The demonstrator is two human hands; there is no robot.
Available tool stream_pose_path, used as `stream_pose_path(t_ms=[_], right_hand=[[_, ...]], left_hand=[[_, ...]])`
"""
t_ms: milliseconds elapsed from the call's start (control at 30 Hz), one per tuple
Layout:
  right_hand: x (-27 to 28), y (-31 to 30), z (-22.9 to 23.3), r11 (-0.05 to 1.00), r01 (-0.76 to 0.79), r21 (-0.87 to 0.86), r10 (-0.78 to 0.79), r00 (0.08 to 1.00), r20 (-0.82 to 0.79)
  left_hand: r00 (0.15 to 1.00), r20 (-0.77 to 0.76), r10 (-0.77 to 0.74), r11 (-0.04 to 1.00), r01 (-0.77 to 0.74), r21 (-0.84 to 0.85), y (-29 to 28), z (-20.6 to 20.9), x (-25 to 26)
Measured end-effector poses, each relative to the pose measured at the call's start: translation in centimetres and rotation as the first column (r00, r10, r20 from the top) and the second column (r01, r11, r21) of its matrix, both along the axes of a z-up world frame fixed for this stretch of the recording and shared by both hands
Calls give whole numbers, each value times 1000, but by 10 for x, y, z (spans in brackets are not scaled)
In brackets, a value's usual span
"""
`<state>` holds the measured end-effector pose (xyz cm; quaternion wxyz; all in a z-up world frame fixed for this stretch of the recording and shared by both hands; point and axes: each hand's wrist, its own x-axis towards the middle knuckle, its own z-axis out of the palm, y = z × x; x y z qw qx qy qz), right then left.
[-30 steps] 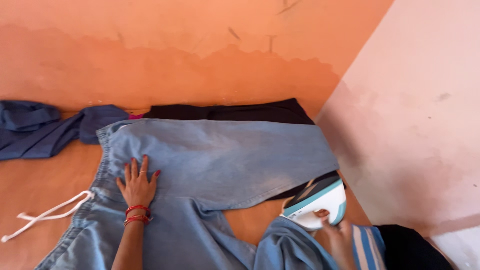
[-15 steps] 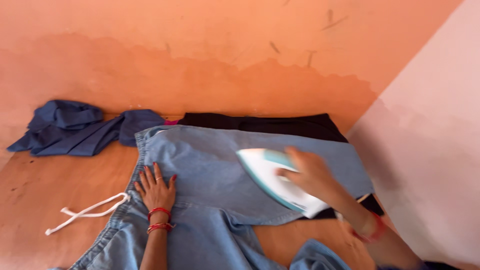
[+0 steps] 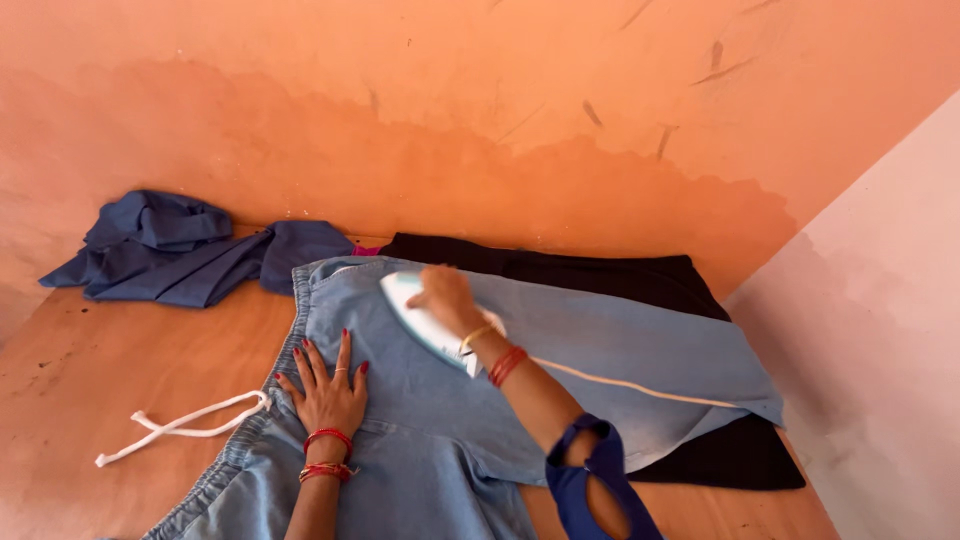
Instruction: The person irons a black shirt and then a pair of light blue pants on a wooden table using a handheld electric iron. The person smooths the fabric with one hand while moving the iron with the other, then switches garments and continues ironing.
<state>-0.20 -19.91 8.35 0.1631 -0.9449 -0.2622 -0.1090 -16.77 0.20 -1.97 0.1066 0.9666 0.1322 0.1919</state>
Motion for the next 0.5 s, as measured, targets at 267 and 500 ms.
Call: stream_pose_path(t_ms=[267,500], right_hand=[[27,-41,23,961,231,-152,-249,962,-110],[0,-96,26,952,254,-173,-281,948,-151]], left_hand=[[998,-66,-1,1000,2,25,1,6,-1],[1000,0,-28,1000,28,-5,7,-9,4]])
